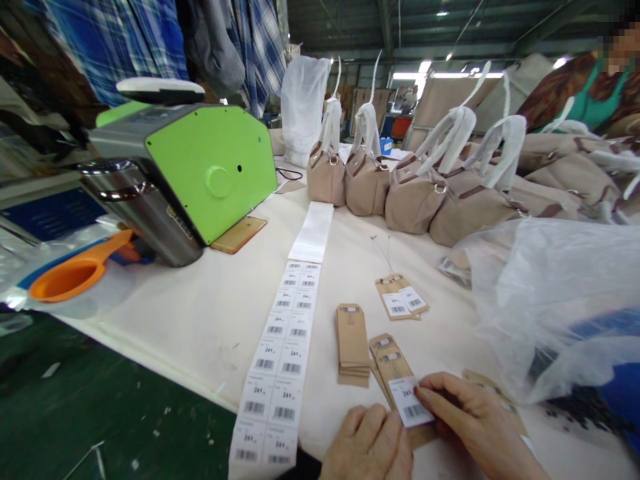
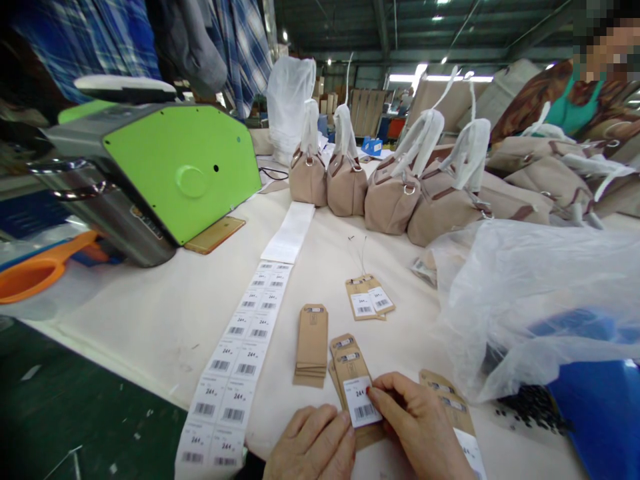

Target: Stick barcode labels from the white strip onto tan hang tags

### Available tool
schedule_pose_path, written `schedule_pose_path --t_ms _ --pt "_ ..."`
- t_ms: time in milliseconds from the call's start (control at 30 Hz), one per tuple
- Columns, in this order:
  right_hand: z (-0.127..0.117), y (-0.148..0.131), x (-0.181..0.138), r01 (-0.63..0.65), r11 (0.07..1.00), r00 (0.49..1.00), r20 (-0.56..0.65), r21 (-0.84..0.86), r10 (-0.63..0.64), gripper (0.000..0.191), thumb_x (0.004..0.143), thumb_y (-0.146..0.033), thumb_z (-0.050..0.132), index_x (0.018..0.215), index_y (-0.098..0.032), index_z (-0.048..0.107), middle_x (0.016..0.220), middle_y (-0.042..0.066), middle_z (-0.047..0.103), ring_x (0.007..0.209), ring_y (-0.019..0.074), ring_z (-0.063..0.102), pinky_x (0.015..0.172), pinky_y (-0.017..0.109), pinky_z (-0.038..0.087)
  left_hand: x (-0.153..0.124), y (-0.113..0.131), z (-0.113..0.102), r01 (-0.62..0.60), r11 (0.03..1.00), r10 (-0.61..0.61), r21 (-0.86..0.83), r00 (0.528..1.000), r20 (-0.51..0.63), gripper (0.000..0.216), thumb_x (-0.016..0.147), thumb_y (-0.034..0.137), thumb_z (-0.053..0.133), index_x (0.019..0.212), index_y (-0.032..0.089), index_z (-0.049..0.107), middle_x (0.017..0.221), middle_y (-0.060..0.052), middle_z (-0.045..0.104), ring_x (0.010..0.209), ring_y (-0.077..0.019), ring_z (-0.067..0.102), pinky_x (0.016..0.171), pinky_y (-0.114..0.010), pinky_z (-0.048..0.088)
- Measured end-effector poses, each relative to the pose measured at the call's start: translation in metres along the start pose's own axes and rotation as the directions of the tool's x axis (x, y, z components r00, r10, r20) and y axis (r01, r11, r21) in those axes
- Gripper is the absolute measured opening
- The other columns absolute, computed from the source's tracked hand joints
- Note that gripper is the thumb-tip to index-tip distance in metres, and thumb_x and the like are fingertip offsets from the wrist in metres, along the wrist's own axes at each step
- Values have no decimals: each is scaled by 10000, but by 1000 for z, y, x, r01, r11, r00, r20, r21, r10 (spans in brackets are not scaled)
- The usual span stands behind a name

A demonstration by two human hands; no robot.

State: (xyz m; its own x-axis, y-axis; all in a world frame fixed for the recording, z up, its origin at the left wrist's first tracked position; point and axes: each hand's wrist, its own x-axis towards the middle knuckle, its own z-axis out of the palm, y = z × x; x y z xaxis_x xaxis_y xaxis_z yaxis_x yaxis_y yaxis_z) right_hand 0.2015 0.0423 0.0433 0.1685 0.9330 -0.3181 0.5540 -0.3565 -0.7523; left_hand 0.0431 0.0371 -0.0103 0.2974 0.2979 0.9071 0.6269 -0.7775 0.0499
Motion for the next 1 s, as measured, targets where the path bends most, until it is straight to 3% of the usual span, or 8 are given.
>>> schedule_pose_path --t_ms 133,333,867,1000 --pt "-1 2 2 1 999 999 52 -38 1 347 699 -522 497 653 -220 662 492 -34 508 502 132 462 483 224 348 3 0 -1 9 1000 -9 -2 1000 -7 184 801 36 499 706 109 638 713 -31 668 669 -146 594 572 -274 427" --pt "1 -3 -2 52 998 997 -55 -21 -53 315 723 -480 516 592 -229 653 469 -39 495 488 127 446 492 227 343 2 1 -1 11 1000 -11 -13 1000 4 174 796 39 504 717 105 644 728 -37 680 669 -152 596 565 -278 429" --pt "4 4 1 120 991 992 -37 -54 -122 314 745 -465 500 622 -222 658 552 -22 603 546 145 528 533 238 393 1 2 -1 33 999 -32 12 999 -23 191 800 35 487 705 118 631 701 -21 678 657 -146 609 584 -272 442" --pt "2 9 4 122 983 992 -1 -138 -123 331 768 -482 476 646 -231 655 599 -9 629 601 168 567 570 252 423 2 4 -3 82 996 -83 31 995 58 227 780 12 428 702 116 614 647 -36 652 619 -139 609 565 -261 450"
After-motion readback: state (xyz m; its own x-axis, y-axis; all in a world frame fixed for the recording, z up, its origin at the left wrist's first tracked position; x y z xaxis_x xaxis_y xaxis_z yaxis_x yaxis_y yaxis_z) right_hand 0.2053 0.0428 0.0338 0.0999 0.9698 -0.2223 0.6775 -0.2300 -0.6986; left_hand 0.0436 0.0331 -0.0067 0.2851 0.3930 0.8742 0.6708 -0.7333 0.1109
